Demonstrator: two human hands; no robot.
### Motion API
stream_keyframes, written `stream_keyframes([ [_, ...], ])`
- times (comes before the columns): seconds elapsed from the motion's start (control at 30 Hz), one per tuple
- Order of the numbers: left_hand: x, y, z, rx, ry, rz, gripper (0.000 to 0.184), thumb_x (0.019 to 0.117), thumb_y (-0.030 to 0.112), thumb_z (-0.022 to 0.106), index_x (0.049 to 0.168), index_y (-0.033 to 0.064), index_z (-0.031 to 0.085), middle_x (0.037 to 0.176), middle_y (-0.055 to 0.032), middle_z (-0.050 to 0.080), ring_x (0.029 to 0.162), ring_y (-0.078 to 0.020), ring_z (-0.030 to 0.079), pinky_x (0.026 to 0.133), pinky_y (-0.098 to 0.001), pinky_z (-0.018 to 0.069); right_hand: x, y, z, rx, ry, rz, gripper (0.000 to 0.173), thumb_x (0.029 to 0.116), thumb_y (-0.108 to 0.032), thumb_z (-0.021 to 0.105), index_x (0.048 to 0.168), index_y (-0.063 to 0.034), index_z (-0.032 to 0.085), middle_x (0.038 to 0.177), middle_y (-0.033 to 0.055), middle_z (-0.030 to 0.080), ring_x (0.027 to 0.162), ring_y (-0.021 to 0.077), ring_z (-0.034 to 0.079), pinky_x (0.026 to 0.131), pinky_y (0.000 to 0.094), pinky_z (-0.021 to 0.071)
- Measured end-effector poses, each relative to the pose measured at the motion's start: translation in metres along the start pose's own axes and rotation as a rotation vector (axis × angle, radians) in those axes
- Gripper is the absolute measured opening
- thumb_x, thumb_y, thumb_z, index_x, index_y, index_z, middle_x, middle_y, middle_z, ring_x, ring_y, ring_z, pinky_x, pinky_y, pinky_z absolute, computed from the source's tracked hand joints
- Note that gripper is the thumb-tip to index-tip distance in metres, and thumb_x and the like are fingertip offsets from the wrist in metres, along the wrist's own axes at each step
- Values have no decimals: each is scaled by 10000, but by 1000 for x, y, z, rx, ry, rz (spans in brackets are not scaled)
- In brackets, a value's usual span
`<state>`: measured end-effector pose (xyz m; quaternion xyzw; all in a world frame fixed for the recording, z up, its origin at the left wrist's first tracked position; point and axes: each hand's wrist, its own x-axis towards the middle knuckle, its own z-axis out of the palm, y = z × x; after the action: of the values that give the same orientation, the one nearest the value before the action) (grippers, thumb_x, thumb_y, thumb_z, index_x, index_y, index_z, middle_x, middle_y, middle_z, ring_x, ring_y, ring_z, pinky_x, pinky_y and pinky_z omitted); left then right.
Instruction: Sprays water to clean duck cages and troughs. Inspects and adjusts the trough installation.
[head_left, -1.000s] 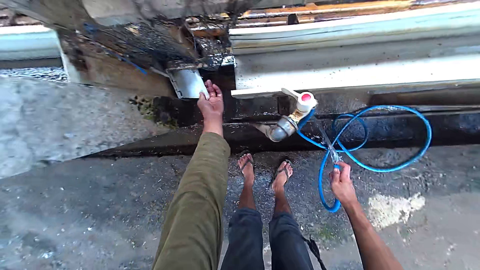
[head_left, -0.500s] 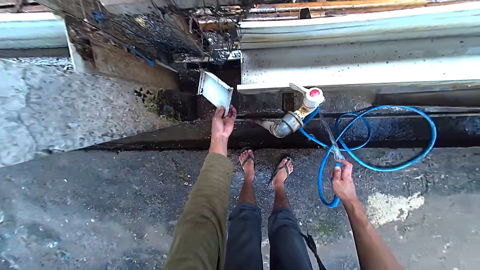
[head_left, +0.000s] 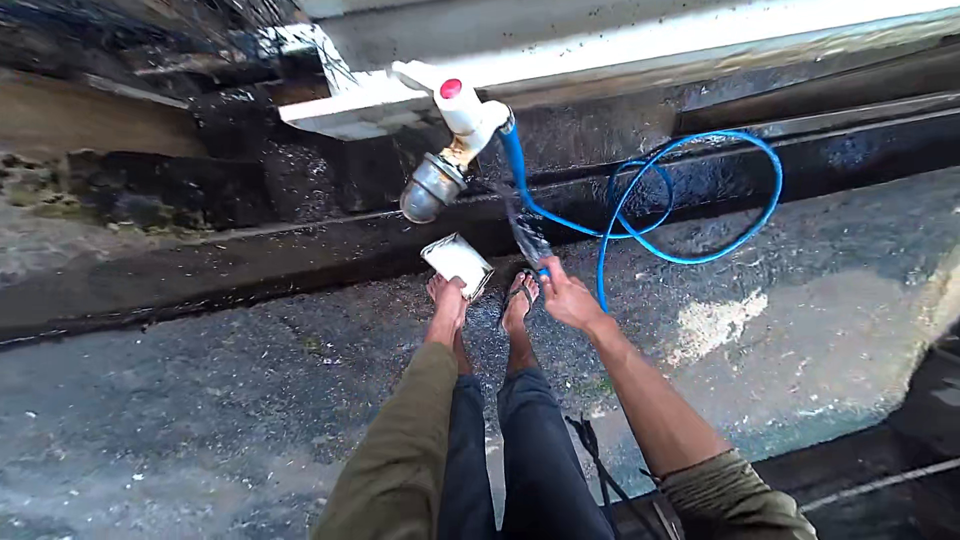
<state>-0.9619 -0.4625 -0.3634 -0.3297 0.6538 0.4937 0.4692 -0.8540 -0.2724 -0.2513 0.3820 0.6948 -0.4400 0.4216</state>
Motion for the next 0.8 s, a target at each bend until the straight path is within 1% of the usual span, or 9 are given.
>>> stream_keyframes([
  [0.1,21,0,37,269,98,-24,385,913,66,567,1293,5,583,1283,-237,593,1158,-355,574,907,-584,502,15,-23,13,-94,-98,-37,472,1108,-273,346,1573,-192,346,1222,223,676,1194,396,638,1036,585,475],
  [0.27,49,-6,44,257,-20,118,479,1029,349,506,1489,217,469,1382,-132,600,1208,-320,604,913,-597,528,35,-44,16,2,-85,-73,442,1090,-258,422,1529,-211,387,1123,215,703,1092,413,676,922,619,520],
  [0.33,49,2,41,189,-102,103,510,1030,336,497,1525,240,418,1397,-124,586,1200,-310,606,905,-573,538,41,-48,17,-11,-115,-62,446,1093,-276,410,1533,-215,370,1133,217,699,1109,417,671,933,624,515],
  [0.47,41,41,57,48,-196,70,481,1056,175,467,1522,143,354,1315,-175,588,1090,-279,639,871,-484,565,50,-51,21,-44,-178,-31,534,1074,-271,445,1588,-210,317,1211,231,680,1172,416,645,986,619,483],
  [0.53,43,44,54,294,-187,196,447,1110,265,451,1506,65,396,1332,-205,603,1119,-286,662,919,-476,578,55,-44,24,-7,-151,2,527,1068,-268,454,1578,-217,331,1214,226,679,1176,411,643,992,617,482],
  [0.6,49,44,46,755,-192,451,379,1097,143,425,1445,29,522,1429,-217,550,1269,-300,595,1059,-484,513,59,-39,24,37,-99,20,510,1074,-260,436,1572,-206,340,1196,224,681,1156,404,652,974,609,498],
  [0.63,54,43,40,966,-211,620,433,1026,36,463,1430,114,599,1483,-207,515,1366,-347,505,1121,-538,435,58,-41,22,42,-87,20,506,1078,-259,429,1572,-200,337,1188,222,683,1150,402,655,968,603,504],
  [0.7,63,41,31,1281,-224,851,611,919,-33,555,1431,294,624,1562,-149,463,1422,-440,408,1060,-660,408,52,-47,19,15,-79,2,494,1083,-259,416,1567,-194,341,1162,218,691,1135,400,664,957,596,509],
  [0.8,61,46,29,1554,-223,909,575,910,-23,616,1387,296,654,1643,-112,364,1470,-470,330,1034,-684,394,53,-49,15,2,-45,17,480,1095,-272,403,1566,-199,349,1142,224,699,1117,414,671,941,609,511],
])
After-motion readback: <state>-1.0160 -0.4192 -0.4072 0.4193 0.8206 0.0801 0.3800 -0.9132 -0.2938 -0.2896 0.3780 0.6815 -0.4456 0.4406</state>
